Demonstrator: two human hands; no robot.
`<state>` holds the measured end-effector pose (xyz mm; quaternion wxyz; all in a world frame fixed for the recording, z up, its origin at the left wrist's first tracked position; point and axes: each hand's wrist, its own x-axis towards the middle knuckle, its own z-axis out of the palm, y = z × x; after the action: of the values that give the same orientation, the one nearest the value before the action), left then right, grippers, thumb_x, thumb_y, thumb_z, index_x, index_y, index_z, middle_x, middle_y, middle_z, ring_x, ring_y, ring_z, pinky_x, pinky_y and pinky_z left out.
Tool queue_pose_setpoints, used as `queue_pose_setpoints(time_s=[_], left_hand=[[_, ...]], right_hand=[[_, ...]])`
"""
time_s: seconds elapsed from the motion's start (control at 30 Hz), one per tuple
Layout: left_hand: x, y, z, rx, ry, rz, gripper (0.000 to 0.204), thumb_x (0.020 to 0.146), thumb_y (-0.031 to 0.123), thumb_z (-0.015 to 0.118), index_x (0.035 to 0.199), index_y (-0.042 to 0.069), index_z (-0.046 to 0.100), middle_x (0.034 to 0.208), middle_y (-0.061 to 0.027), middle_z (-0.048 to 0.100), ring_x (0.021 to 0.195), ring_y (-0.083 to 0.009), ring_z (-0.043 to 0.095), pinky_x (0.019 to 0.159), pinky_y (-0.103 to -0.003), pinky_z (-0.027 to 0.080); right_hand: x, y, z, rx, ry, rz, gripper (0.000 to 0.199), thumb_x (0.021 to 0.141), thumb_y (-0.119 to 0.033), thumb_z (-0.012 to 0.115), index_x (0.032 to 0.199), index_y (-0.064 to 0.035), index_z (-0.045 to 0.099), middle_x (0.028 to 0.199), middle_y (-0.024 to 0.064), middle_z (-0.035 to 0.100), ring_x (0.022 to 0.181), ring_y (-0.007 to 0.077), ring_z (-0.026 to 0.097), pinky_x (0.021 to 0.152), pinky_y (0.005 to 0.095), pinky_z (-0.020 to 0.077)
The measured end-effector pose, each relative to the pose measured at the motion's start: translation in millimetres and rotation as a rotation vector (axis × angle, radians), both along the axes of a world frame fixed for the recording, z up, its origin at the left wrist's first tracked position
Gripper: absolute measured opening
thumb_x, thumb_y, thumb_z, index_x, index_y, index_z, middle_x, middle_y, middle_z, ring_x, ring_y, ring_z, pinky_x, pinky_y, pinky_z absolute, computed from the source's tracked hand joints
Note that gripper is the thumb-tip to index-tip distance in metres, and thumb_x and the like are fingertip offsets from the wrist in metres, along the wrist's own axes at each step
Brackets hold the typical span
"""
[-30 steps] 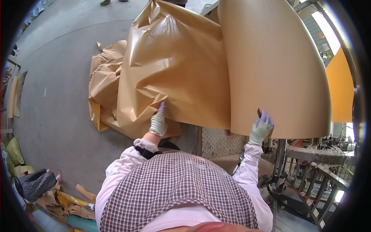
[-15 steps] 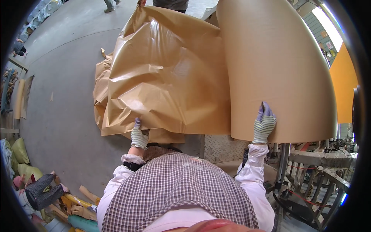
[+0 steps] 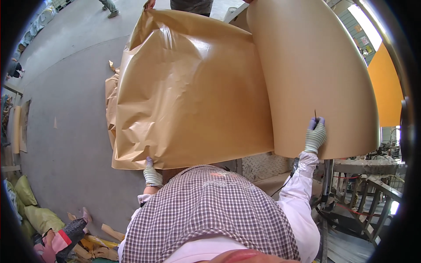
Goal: Manually wrap and process large industrial material rolls with other workers.
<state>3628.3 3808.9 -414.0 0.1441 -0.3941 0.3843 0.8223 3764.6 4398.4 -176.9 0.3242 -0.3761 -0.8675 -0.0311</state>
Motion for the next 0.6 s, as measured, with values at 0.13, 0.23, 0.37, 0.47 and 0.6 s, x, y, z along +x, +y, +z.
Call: queue_pose_setpoints(time_s=[0.13,0.23,0.37,0.47,0.6], left_hand=[[-5,-26,-10,0.108,-0.158,-0.018,0.057,0.093,0.045,0.066,0.134,0.008,0.052,0.128,-0.0119,0.06,0.114,-0.0302,0.059,0.1,-0.044,0.05],[-1,-25,-11,0.035,-0.076,-0.005,0.061,0.091,0.046,0.067,0.136,0.009,0.05,0.13,-0.0114,0.059,0.117,-0.0319,0.057,0.101,-0.045,0.049],[-2,-1,-17,0.22,-0.034,0.022,0.061,0.091,0.044,0.069,0.137,0.01,0.05,0.133,-0.008,0.058,0.123,-0.03,0.053,0.105,-0.045,0.047],[-9,9,-20,0.261,-0.177,0.002,0.048,0.093,0.037,0.068,0.132,0.01,0.056,0.132,-0.0074,0.06,0.122,-0.0268,0.055,0.107,-0.046,0.045],[-5,8,-23,-0.092,-0.122,0.155,0.054,0.092,0.039,0.067,0.134,0.009,0.052,0.135,-0.0123,0.056,0.128,-0.0302,0.051,0.109,-0.049,0.043]], right_hand=[[-51,7,-48,-0.321,0.064,0.189,0.016,0.095,-0.019,0.057,0.1,-0.0042,0.059,0.082,0.0104,0.063,0.069,0.0203,0.057,0.065,0.0374,0.0501],[-111,4,-96,-1.013,0.158,0.255,0.023,0.1,-0.022,0.054,0.115,-0.0053,0.061,0.078,0.001,0.061,0.067,0.0116,0.054,0.062,0.0295,0.0464],[-220,-12,-177,-0.646,0.0,0.419,0.022,0.098,-0.022,0.059,0.11,-0.0058,0.066,0.076,0.0185,0.065,0.063,0.0304,0.059,0.061,0.0393,0.0483],[-297,-29,-242,-0.548,-0.218,0.265,0.021,0.087,-0.022,0.063,0.1,-0.0046,0.063,0.086,0.0238,0.066,0.078,0.0429,0.063,0.068,0.0463,0.0502],[-362,-24,-296,-0.956,-0.064,0.313,0.021,0.095,-0.023,0.057,0.101,-0.0037,0.062,0.084,0.019,0.066,0.072,0.0316,0.062,0.066,0.0438,0.048]])
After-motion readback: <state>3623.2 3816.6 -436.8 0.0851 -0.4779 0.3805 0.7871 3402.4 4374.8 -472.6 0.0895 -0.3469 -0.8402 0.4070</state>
